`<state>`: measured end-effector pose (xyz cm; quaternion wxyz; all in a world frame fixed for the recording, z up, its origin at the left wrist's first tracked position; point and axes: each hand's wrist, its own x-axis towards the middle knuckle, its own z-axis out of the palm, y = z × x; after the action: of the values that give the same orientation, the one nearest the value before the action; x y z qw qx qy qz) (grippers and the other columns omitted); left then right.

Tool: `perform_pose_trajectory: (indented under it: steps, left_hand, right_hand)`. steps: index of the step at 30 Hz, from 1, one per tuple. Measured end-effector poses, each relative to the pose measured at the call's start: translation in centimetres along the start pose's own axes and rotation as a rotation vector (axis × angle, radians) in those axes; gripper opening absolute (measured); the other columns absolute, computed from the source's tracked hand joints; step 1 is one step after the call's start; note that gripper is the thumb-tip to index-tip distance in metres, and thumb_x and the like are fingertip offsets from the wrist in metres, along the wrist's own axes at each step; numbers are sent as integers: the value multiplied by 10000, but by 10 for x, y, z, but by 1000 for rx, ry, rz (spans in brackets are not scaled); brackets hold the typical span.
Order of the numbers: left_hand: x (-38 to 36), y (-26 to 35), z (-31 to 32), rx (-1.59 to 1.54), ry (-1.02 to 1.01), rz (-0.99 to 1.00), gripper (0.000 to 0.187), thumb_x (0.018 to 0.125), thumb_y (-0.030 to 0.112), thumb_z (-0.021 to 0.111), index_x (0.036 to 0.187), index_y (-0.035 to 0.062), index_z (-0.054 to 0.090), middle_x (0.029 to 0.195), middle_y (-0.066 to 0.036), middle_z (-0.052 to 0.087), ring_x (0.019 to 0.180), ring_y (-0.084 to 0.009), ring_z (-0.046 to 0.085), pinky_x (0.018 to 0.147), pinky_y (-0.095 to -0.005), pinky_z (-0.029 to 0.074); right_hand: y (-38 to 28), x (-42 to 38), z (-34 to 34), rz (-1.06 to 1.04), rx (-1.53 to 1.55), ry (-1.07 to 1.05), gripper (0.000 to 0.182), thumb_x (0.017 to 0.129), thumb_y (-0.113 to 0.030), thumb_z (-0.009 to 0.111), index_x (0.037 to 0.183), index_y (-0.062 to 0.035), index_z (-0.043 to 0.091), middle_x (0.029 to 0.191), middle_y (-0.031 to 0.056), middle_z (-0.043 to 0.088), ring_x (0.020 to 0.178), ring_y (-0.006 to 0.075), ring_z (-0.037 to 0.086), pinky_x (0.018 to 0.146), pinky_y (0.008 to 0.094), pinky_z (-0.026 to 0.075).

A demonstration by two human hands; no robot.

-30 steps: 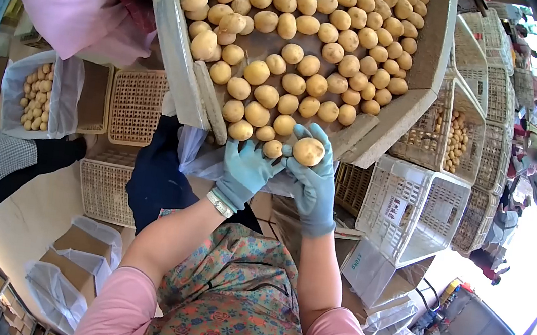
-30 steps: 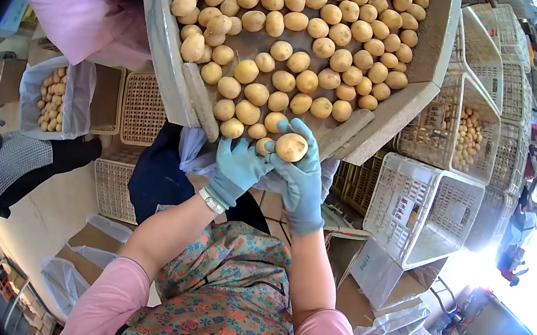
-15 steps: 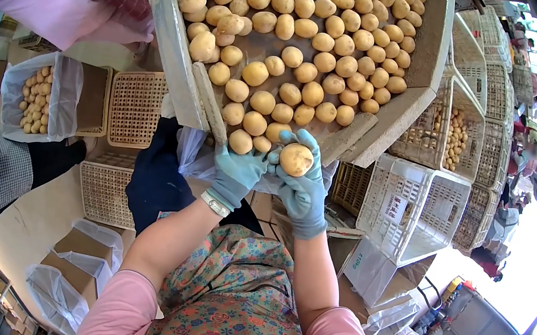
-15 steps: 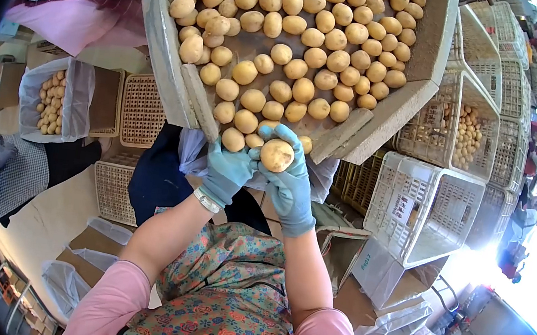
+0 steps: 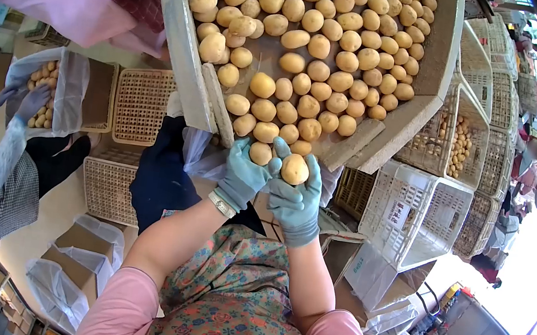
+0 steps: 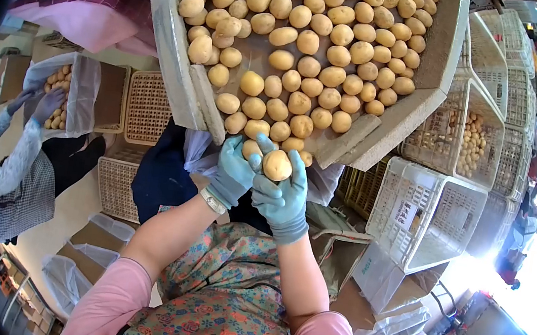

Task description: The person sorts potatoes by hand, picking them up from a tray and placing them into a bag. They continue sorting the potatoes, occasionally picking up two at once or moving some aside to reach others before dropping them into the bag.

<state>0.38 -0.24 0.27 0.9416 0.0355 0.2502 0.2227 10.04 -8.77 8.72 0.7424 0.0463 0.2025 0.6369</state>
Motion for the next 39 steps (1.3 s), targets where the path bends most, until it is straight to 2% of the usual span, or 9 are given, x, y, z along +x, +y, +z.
perform_pose_trajectory:
  steps: [8,11,13,16,23,27,32,34,39]
  left_hand:
    - [11,-9,-31,62,148,-26,432,1061,360,463,1356,50,522,1361,-116,574,1240,-259,578,1078,-411,515]
    - [10,-3,-17,788,-126,155,483,1067,399,413,1398,58,500,1410,-140,537,1298,-291,530,1087,-440,493]
    - [9,4,9,-498,-69,-326,562,1079,461,361,1484,83,456,1468,-149,495,1336,-354,491,1102,-550,462]
    - [12,2,10,-521,-74,-294,647,1079,496,340,1597,109,354,1612,-155,388,1455,-436,392,1158,-726,330]
    - [12,2,14,-479,-130,-213,685,1081,515,351,1640,125,285,1695,-142,284,1557,-443,243,1227,-753,191]
    - [12,-1,11,-502,-93,-233,679,1068,510,351,1634,136,309,1694,-136,292,1555,-431,253,1218,-742,219]
    - [10,-2,10,-507,-136,-226,697,1065,552,341,1635,152,308,1690,-135,294,1557,-412,256,1235,-692,244]
    - [10,-2,10,-519,-133,-256,694,1068,559,356,1630,156,316,1678,-134,309,1548,-407,277,1211,-708,285]
    - [7,-3,12,-421,-68,-202,707,1059,559,412,1629,151,315,1673,-136,312,1542,-410,292,1189,-744,300]
  right_hand:
    - [8,1,10,-105,-184,167,522,1114,-386,437,1509,-44,446,1275,254,630,637,151,545,451,192,447]
    - [11,-8,5,-197,-448,305,487,1112,-378,440,1478,-60,481,1294,223,626,636,147,527,495,187,448]
    - [8,-28,-9,-270,-685,421,466,1110,-369,438,1470,-76,486,1329,206,602,622,140,497,522,175,446]
    - [-1,-63,-51,-684,-1029,697,423,1098,-406,501,1329,-68,606,1180,118,726,674,139,625,561,223,503]
    - [-27,-101,-86,-595,-650,1050,360,1085,-274,569,1319,-2,598,1232,157,700,960,226,732,848,338,630]
    - [11,-59,-16,-485,-1346,860,324,1083,-138,546,1366,4,614,1192,113,701,921,186,698,819,280,580]
    - [-26,8,41,-701,-3014,212,496,880,-79,676,1371,-122,621,1377,81,632,1318,287,572,1082,492,454]
    - [-59,24,34,-404,-3293,210,606,859,-110,692,1447,-141,552,1491,61,544,1385,294,509,1153,521,388]
    - [-79,20,74,-1069,-3234,588,552,838,-85,694,1380,-136,598,1404,119,601,1277,293,581,1123,485,441]
